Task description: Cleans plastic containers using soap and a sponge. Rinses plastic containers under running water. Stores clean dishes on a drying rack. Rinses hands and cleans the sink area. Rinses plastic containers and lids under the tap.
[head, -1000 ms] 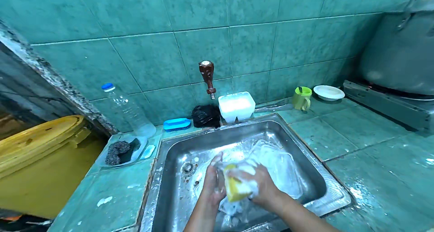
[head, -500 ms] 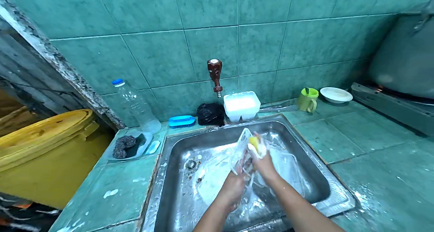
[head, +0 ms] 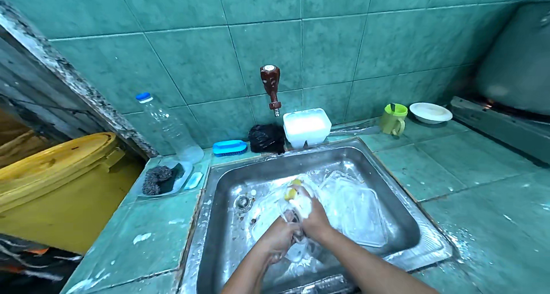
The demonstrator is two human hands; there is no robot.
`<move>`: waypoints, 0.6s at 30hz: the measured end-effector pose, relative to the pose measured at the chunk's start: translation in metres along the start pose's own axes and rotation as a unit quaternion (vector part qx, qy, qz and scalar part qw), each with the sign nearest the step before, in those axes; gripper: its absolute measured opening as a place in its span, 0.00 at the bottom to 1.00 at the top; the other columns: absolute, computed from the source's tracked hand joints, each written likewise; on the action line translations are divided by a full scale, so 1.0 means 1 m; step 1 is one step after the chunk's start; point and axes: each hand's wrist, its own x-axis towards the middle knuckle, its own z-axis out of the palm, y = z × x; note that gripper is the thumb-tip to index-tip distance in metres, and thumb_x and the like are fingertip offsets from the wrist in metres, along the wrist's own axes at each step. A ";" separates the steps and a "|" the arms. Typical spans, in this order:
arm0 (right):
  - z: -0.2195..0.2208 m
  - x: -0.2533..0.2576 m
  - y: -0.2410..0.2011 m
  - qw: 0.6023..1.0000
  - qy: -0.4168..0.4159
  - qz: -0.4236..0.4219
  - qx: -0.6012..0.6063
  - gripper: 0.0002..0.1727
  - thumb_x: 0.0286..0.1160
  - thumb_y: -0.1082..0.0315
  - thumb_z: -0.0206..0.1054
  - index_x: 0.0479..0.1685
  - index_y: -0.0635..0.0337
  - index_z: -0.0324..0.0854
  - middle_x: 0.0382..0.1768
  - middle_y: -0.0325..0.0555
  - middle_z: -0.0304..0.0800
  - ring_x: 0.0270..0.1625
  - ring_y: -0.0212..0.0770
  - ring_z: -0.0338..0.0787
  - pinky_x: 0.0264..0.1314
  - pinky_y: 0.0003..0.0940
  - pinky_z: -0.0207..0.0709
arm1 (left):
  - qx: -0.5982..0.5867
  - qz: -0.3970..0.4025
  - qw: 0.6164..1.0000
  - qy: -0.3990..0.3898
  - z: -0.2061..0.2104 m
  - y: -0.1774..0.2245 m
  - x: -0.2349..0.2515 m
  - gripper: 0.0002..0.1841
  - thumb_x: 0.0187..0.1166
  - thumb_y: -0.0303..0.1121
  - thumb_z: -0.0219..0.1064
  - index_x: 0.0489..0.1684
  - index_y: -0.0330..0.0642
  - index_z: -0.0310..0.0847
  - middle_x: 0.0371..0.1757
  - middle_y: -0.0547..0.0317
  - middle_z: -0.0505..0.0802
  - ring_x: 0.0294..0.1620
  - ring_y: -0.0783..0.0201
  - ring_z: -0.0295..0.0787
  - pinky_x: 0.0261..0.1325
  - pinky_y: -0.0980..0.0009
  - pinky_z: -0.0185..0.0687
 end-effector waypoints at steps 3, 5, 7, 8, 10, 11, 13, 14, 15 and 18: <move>-0.017 0.027 0.021 0.996 -0.007 0.042 -0.075 0.28 0.88 0.57 0.58 0.86 0.53 0.69 0.80 0.62 0.74 0.81 0.59 0.76 0.84 0.56 0.68 | 0.027 -0.015 1.000 -0.002 -0.015 0.005 0.000 0.24 0.84 0.19 0.54 0.80 0.37 0.61 0.58 0.53 0.90 0.48 0.66 0.92 0.51 0.68 0.89; -0.028 0.036 0.035 0.988 -0.022 0.073 -0.134 0.30 0.86 0.60 0.61 0.87 0.53 0.68 0.82 0.63 0.72 0.82 0.62 0.74 0.83 0.59 0.68 | 0.045 -0.024 0.998 0.023 -0.031 0.003 0.008 0.23 0.89 0.24 0.53 0.83 0.40 0.63 0.61 0.52 0.92 0.51 0.61 0.94 0.53 0.64 0.91; -0.039 0.040 0.045 0.971 -0.069 0.112 -0.201 0.34 0.82 0.63 0.63 0.90 0.53 0.63 0.83 0.65 0.68 0.82 0.66 0.73 0.81 0.63 0.68 | 0.055 -0.029 0.994 0.085 -0.053 -0.006 0.021 0.25 0.90 0.27 0.56 0.85 0.41 0.62 0.61 0.46 0.92 0.51 0.56 0.94 0.54 0.60 0.90; -0.043 0.039 0.050 0.959 -0.101 0.121 -0.236 0.36 0.81 0.64 0.65 0.91 0.52 0.61 0.84 0.67 0.66 0.83 0.69 0.71 0.80 0.66 0.68 | 0.070 -0.037 0.989 0.125 -0.063 -0.010 0.026 0.26 0.88 0.26 0.59 0.85 0.39 0.62 0.58 0.44 0.92 0.48 0.56 0.94 0.51 0.60 0.90; -0.043 0.033 0.064 0.936 -0.156 0.113 -0.295 0.39 0.76 0.64 0.71 0.90 0.53 0.62 0.85 0.70 0.62 0.81 0.73 0.70 0.75 0.71 0.69 | 0.111 -0.071 0.975 0.181 -0.079 -0.016 0.031 0.29 0.82 0.27 0.68 0.82 0.35 0.62 0.48 0.44 0.91 0.39 0.58 0.93 0.44 0.63 0.92; -0.041 0.028 0.069 0.924 -0.184 0.111 -0.317 0.44 0.70 0.64 0.75 0.90 0.53 0.61 0.85 0.72 0.60 0.81 0.76 0.69 0.74 0.74 0.69 | 0.125 -0.093 0.968 0.197 -0.083 -0.017 0.033 0.33 0.79 0.27 0.72 0.82 0.34 0.61 0.45 0.43 0.90 0.36 0.59 0.93 0.41 0.65 0.92; -0.036 0.019 0.075 0.904 -0.223 0.111 -0.348 0.53 0.59 0.64 0.83 0.92 0.53 0.58 0.88 0.73 0.54 0.84 0.78 0.64 0.74 0.77 0.67 | 0.149 -0.124 0.954 0.227 -0.090 -0.022 0.040 0.43 0.72 0.28 0.79 0.84 0.34 0.54 0.46 0.40 0.89 0.33 0.59 0.92 0.37 0.65 0.91; -0.034 0.016 0.077 0.899 -0.231 0.107 -0.357 0.54 0.57 0.64 0.84 0.91 0.53 0.58 0.88 0.73 0.53 0.85 0.79 0.61 0.73 0.77 0.67 | 0.162 -0.132 0.948 0.239 -0.094 -0.025 0.044 0.48 0.68 0.29 0.82 0.86 0.34 0.49 0.51 0.37 0.88 0.35 0.56 0.93 0.38 0.63 0.91; -0.033 0.015 0.076 0.895 -0.236 0.106 -0.364 0.54 0.57 0.63 0.84 0.91 0.53 0.58 0.88 0.73 0.52 0.85 0.79 0.61 0.73 0.77 0.68 | 0.182 -0.138 0.942 0.246 -0.098 -0.028 0.047 0.53 0.65 0.31 0.85 0.88 0.36 0.45 0.56 0.34 0.86 0.37 0.54 0.93 0.40 0.61 0.92; -0.039 0.014 0.068 0.891 -0.240 0.109 -0.368 0.50 0.61 0.67 0.80 0.90 0.53 0.61 0.85 0.73 0.59 0.82 0.78 0.65 0.72 0.75 0.70 | 0.266 -0.165 0.921 0.230 -0.104 -0.031 0.050 0.63 0.62 0.47 0.87 0.93 0.41 0.36 0.63 0.29 0.83 0.40 0.51 0.94 0.44 0.58 0.93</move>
